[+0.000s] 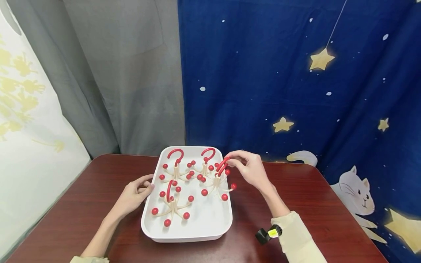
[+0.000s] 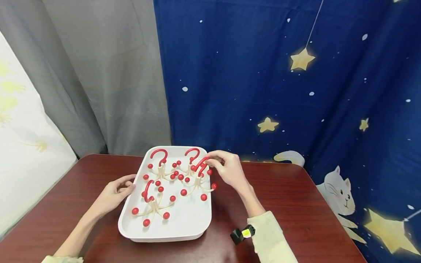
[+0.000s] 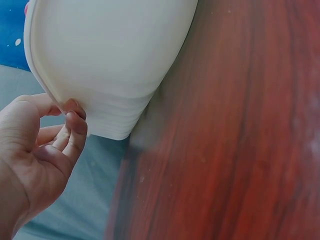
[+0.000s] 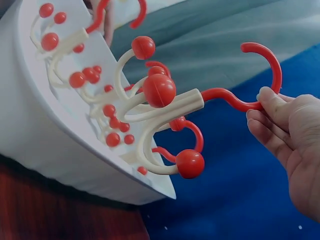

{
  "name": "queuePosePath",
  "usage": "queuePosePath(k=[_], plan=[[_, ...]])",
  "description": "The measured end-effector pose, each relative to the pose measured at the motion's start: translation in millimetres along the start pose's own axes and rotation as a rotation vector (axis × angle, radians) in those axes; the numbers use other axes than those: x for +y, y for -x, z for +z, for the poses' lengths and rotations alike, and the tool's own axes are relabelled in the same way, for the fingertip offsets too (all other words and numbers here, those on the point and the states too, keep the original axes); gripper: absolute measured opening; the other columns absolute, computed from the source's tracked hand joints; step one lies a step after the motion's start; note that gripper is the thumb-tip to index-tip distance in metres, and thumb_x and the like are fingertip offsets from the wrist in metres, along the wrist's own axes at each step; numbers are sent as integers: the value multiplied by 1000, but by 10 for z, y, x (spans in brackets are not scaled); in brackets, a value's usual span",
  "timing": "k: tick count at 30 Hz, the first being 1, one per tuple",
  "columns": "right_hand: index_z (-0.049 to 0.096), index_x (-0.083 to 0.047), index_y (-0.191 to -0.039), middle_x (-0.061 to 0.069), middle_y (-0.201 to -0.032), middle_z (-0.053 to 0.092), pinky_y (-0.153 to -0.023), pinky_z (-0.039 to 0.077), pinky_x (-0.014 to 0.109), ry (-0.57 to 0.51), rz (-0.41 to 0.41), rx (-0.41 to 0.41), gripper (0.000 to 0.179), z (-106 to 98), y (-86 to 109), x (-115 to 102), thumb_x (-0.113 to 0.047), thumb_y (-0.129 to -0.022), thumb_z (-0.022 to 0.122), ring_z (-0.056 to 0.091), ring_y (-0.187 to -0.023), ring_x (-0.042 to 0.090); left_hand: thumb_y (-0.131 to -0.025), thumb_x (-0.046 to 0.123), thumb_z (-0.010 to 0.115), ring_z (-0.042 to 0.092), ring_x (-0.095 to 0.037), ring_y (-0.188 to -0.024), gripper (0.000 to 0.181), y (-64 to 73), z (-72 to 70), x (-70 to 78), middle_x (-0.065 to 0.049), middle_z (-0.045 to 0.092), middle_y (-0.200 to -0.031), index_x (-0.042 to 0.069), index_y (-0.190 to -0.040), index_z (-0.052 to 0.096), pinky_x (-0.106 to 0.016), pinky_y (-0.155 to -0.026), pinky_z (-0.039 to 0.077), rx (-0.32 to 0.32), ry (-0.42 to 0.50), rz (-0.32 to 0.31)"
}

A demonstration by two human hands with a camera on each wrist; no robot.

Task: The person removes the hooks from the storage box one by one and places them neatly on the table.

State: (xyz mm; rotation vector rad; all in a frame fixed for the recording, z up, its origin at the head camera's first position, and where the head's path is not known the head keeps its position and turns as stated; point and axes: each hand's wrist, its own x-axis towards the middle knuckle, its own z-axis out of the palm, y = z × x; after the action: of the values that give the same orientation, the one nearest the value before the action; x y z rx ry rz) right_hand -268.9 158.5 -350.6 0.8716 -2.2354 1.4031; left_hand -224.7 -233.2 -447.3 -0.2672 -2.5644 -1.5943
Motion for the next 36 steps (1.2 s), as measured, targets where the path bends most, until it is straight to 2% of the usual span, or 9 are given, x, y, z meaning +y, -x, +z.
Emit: queuePosePath(k=[5,11,16,20,23,31,36], plan=[[76,-2,-103,10,-93,75,-74,56,20,66,26,54,12,-184,5,47,-1,-91,73,73,-80,20,-100,8,64,69,-17,-81,50,-11,29,7,-16,63,-100,-9,-142,46,-28,-66,56,-16,27,3],[73,7,-102,19,-91,74,-72,56,21,126,23,110,12,-404,18,132,7,-90,70,73,-79,31,-99,8,64,67,-16,-78,51,-38,76,6,-15,63,-100,-10,-143,45,-29,-64,54,-28,51,9],[75,1,-104,14,-93,75,-70,57,21,133,45,131,12,-584,45,245,-2,-92,72,73,-78,16,-99,8,65,66,-14,-78,51,-60,117,10,-14,62,-100,-10,-143,44,-29,-64,54,-36,55,7],[76,-2,-103,11,-90,75,-66,55,17,198,53,164,13,-698,64,331,-7,-91,75,70,-76,3,-99,7,65,66,-15,-77,51,-75,146,31,-15,61,-98,-9,-142,46,-29,-64,54,-40,65,11],[76,-3,-101,10,-87,76,-63,51,14,260,61,196,13,-765,75,386,-8,-89,77,68,-75,0,-98,7,65,66,-15,-76,49,-91,171,46,-15,60,-97,-9,-141,47,-30,-64,54,-42,67,20],[76,-2,-101,10,-87,76,-64,50,11,346,140,224,14,-877,120,578,-10,-90,78,72,-75,14,-99,6,64,66,-17,-76,48,-129,239,81,-15,59,-95,-9,-141,47,-30,-64,54,-52,63,18],[76,-3,-97,9,-84,76,-61,47,11,394,162,248,13,-895,141,709,-11,-88,80,73,-72,16,-99,7,64,65,-18,-74,49,-154,280,104,-15,59,-95,-8,-142,46,-32,-64,55,-65,59,6]])
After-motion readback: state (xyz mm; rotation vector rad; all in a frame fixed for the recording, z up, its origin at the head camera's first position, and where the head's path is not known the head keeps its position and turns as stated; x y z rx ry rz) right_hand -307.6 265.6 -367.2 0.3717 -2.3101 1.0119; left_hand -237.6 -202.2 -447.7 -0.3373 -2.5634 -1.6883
